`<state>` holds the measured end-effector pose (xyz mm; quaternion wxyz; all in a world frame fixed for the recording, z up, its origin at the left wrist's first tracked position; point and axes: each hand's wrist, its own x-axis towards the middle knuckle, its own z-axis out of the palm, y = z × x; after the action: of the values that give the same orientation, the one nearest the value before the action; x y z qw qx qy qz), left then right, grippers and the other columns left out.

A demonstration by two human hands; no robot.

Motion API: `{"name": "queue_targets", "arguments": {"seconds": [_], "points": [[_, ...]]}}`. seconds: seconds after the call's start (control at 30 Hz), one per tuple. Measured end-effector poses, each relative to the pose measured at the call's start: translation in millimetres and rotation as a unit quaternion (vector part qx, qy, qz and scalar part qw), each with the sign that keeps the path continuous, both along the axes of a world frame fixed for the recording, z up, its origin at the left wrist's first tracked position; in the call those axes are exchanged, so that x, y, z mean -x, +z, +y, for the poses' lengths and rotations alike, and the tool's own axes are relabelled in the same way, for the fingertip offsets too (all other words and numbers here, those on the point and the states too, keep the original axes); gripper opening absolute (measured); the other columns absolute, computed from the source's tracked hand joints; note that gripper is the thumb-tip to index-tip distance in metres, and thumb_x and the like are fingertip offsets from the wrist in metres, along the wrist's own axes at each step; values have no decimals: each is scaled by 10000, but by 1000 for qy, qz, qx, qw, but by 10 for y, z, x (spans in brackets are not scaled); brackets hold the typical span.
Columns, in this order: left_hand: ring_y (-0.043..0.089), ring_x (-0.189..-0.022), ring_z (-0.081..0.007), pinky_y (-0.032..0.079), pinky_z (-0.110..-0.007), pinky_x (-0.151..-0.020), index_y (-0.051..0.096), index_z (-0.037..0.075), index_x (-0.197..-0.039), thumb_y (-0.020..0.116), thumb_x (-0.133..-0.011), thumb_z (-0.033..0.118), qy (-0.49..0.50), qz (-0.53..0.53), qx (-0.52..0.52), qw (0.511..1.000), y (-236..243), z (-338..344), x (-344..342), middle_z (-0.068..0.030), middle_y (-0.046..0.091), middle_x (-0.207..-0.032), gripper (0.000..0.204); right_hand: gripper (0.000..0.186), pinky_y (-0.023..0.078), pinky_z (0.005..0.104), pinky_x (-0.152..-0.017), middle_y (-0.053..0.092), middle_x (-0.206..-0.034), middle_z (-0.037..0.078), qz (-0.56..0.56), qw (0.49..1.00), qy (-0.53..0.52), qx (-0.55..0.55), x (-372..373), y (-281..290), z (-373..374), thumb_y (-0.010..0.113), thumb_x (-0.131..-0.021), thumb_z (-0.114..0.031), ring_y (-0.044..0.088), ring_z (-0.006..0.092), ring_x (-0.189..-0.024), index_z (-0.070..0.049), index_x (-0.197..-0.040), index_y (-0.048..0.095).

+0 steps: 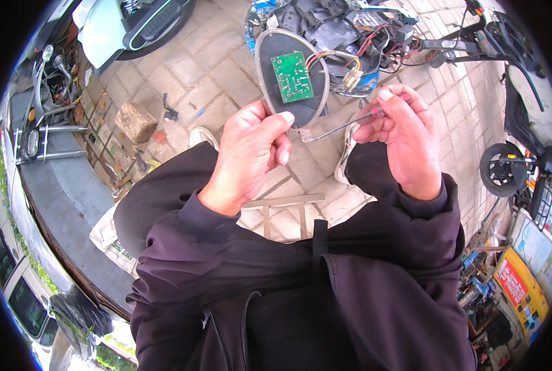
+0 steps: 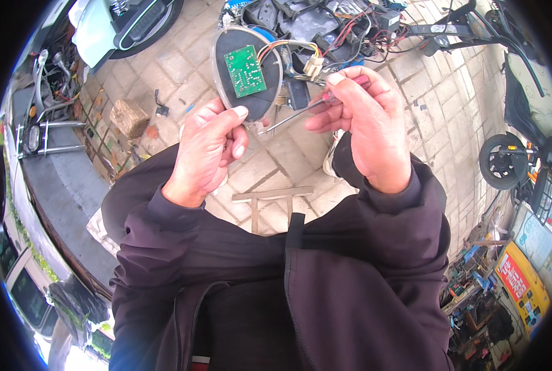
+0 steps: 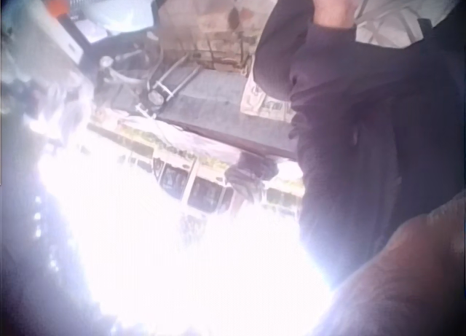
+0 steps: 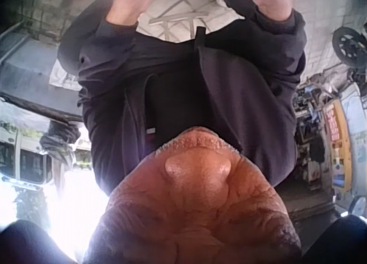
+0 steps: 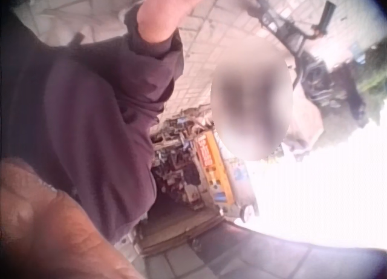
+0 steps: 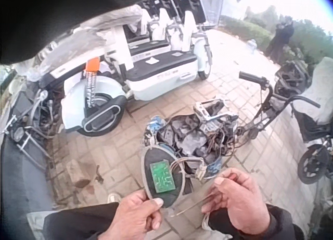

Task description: The person holds a small electronic component with a green circuit board and uses a screwdriver to adjust or tighten connections on the board. They repeatedly probe and manipulate the component while seated.

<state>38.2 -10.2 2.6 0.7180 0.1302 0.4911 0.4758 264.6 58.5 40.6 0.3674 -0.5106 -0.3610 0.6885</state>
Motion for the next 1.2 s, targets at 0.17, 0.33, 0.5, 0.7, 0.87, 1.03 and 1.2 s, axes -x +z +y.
{"name": "queue_targets", "arguments": {"seconds": [0.17,0.33,0.5,0.7,0.87,1.03,1.2], "points": [[547,-495,-79,338,-194,-385,578,-17,-1060,558,-1022,135,34,-16,-2,999,-15,12,-13,-157,714,-883,158,212,582,288,-650,705,-863,98,-9,999,47,-11,121,31,-82,706,-984,-204,714,187,-669,-1,-1012,651],[513,-464,-104,340,-225,-389,539,40,-993,590,-1008,176,49,-1,41,998,-13,1,-64,-76,615,-724,146,200,543,243,-631,718,-850,72,-30,992,114,-52,292,15,-240,743,-965,-158,710,140,-673,14,-999,646],[380,-430,-82,302,-243,-394,528,52,-982,607,-998,189,55,23,25,998,-17,16,-133,15,472,-631,159,180,551,236,-639,739,-825,80,-46,985,106,-130,375,-2,-357,779,-925,-78,710,113,-687,24,-984,643],[333,-429,-63,279,-244,-387,514,62,-954,590,-1007,165,37,34,47,998,28,29,-116,36,408,-599,139,180,581,245,-675,766,-923,137,-7,978,91,-190,338,72,-430,792,-891,-5,724,137,-751,30,-992,648],[316,-406,-61,277,-241,-372,486,82,-917,590,-1011,156,46,47,19,998,28,36,-123,39,398,-593,159,183,567,257,-697,741,-924,149,-74,951,34,-300,165,150,-128,555,-1061,-147,714,166,-810,32,-1051,592],[317,-406,-50,288,-228,-374,554,30,-1124,605,-1017,162,34,17,-21,999,41,-5,-169,42,415,-603,177,212,417,192,-597,742,-993,106,-77,994,-35,-74,201,17,6,557,-1069,-185,524,43,-643,-1,-1143,630],[347,-421,-39,302,-217,-375,555,10,-1217,640,-1020,163,36,-7,-35,999,34,-65,-240,8,564,-776,263,205,337,201,-514,569,-776,-64,-34,997,64,-6,265,-89,-71,700,-990,-163,447,5,-606,5,-1107,696]]}}
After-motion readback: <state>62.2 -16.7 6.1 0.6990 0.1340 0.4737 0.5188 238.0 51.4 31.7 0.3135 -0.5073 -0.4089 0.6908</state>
